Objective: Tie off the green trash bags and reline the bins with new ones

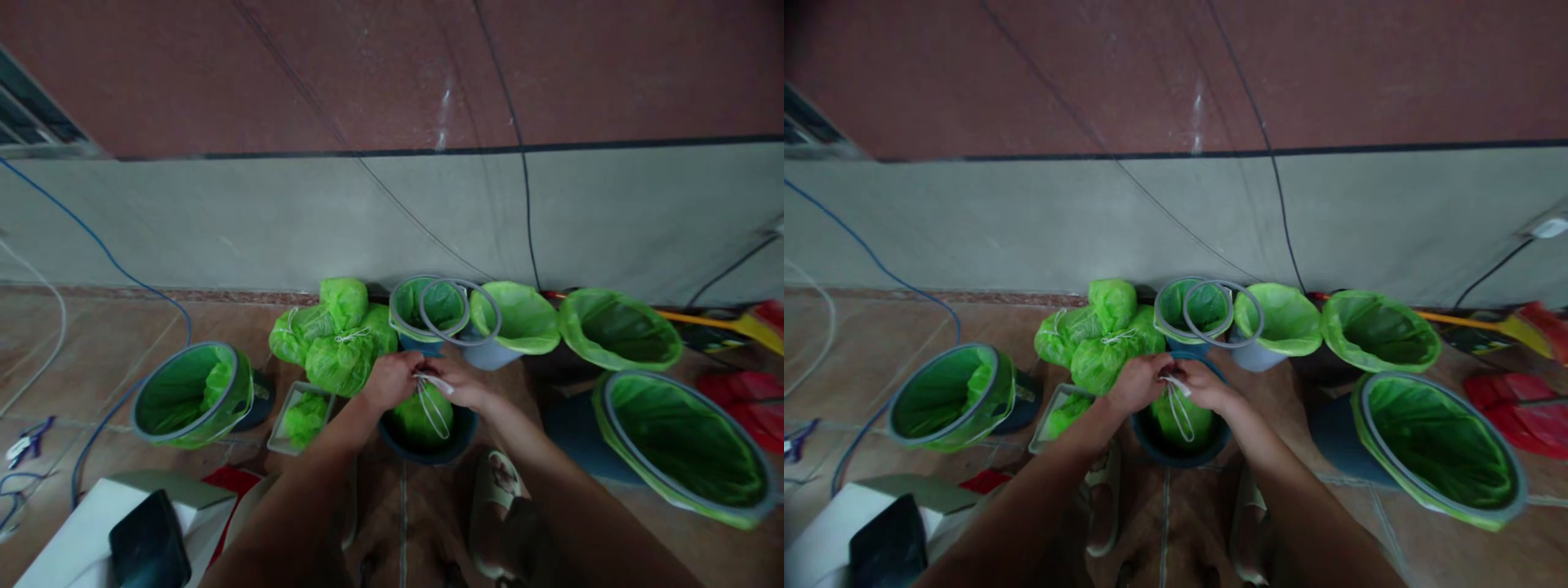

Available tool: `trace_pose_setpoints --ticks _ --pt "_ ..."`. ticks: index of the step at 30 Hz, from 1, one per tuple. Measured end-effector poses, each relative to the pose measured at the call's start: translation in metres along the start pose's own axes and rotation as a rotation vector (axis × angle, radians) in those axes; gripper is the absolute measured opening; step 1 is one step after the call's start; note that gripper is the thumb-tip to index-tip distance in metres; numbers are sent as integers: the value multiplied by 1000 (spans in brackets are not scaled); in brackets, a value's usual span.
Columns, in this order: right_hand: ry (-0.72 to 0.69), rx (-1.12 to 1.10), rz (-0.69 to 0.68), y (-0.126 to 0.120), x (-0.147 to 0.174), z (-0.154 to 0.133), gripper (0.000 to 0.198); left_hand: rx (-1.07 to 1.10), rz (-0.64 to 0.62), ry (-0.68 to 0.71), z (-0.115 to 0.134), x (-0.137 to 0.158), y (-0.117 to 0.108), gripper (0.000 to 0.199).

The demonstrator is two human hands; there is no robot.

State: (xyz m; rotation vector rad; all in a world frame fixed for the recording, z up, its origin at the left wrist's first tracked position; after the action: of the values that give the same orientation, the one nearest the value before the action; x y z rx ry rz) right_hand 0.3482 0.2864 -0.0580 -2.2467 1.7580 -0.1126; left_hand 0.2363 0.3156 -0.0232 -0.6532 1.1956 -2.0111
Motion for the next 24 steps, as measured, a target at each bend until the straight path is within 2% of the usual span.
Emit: trace_pose_setpoints --ticks 4,9,12,16,19,22,24 --pt "106 -34 48 -1 0 10 11 -117 108 45 4 9 3 17" --pt "163 -10 16 -4 3 6 16 -55 155 73 0 12 9 17" --pt "204 252 72 -14 4 -3 18 26 162 19 -4 6 9 19" --pt "112 802 175 -25 6 -30 18 223 150 -92 -8 0 5 20" --pt "128 1014 177 -29 10 -38 21 297 96 -163 -12 -2 5 21" --pt "177 1008 228 -38 13 -32 20 270 25 -215 -17 -3 7 22" --pt "156 849 286 -41 12 -24 18 261 8 -276 -24 -5 7 19"
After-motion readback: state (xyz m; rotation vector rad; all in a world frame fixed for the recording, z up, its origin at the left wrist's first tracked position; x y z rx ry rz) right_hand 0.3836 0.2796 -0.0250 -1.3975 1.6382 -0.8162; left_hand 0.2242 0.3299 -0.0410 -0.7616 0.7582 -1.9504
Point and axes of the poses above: each hand's wrist, its own x-axis away from the middle knuckle, its own y-axis out of the palm, z = x × y, the point moved 6 cm from there along -x, towards the middle knuckle, and after that the axes turned 13 degrees about -y, right-handed, at the moved point
